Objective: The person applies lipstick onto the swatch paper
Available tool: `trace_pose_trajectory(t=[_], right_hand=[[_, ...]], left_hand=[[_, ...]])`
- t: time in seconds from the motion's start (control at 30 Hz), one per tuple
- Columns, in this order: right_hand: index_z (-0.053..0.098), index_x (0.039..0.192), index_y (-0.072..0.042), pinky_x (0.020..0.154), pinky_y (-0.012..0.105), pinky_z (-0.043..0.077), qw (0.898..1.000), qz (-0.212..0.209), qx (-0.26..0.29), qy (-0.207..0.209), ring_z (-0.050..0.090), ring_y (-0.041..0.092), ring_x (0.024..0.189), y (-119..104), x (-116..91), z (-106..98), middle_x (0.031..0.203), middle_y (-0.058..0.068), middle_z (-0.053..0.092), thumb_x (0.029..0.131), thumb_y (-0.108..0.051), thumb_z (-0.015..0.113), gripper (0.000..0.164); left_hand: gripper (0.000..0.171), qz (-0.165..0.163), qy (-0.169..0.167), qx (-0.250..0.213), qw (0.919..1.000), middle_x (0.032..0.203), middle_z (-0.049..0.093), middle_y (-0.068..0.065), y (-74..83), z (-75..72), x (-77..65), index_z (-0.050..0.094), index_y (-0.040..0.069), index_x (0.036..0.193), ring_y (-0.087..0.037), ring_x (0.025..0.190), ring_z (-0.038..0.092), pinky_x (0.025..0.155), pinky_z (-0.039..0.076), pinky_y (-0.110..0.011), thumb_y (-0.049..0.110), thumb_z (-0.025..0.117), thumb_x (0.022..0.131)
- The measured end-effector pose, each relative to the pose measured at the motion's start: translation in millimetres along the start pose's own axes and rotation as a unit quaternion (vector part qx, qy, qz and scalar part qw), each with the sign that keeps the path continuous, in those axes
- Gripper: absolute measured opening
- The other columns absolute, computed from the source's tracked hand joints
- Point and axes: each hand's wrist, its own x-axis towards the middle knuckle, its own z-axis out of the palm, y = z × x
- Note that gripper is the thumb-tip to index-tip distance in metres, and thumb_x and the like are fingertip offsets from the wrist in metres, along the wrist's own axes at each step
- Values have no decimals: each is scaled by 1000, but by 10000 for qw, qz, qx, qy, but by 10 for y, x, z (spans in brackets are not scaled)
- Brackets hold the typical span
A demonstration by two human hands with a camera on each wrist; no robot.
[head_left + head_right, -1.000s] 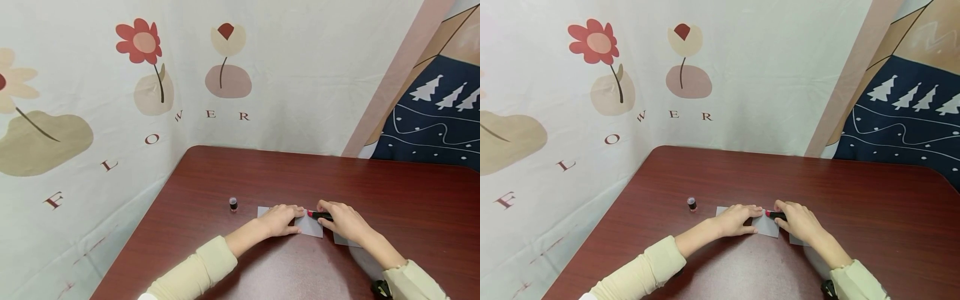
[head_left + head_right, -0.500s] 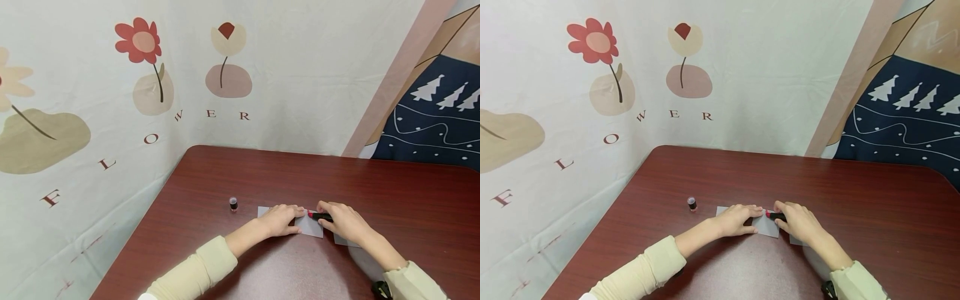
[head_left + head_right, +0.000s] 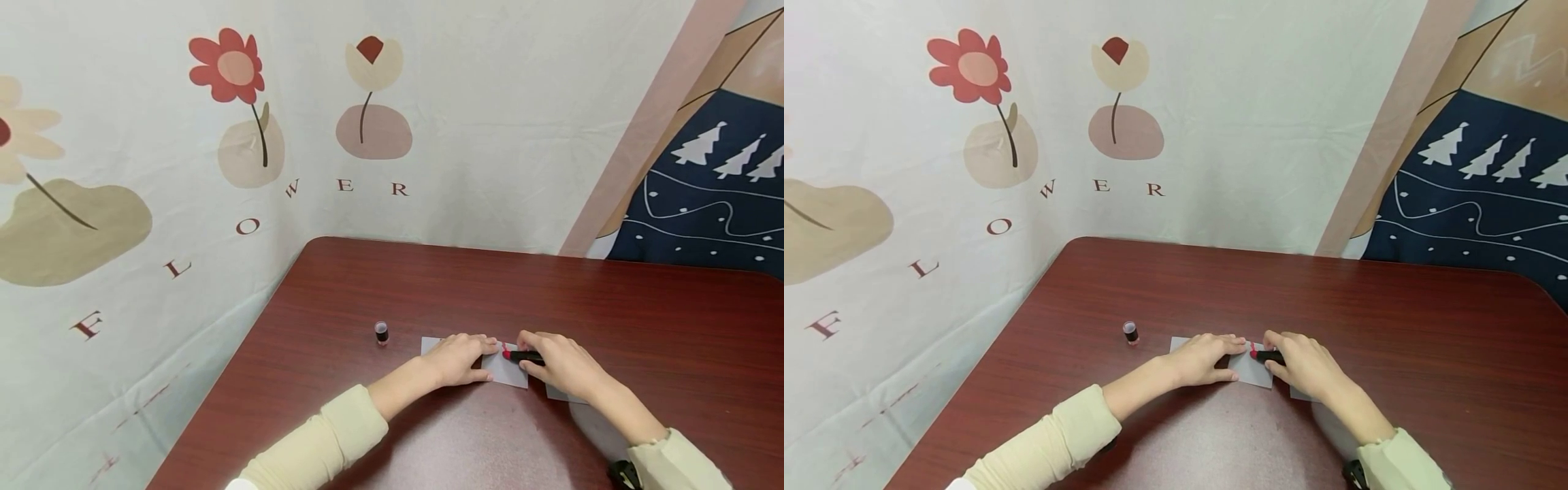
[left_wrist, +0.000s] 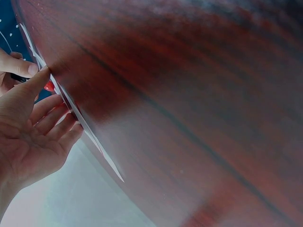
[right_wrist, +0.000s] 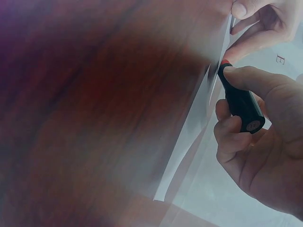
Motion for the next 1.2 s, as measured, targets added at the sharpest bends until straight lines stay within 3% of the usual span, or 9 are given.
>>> trace_pose_trajectory(t=[0.33,1.2], right_hand=[[58,87,-17,62,34,48,10000,1,-18,-20,62,17,79,-22,-6,-1,88,-4,63,77,-12,75,21],[54,83,-18,56,30,44,9999,-8,-90,-65,57,12,71,-56,-16,-9,81,-6,60,76,-13,76,23]], left_hand=[[49,-8,14,7,10000,139,46,3,2,-7,-10,53,14,133,-8,127,39,100,35,-28,34,62,89],[50,-9,25,58,10000,138,47,4,-2,-15,-16,54,14,133,-8,127,40,99,36,-28,35,64,88]])
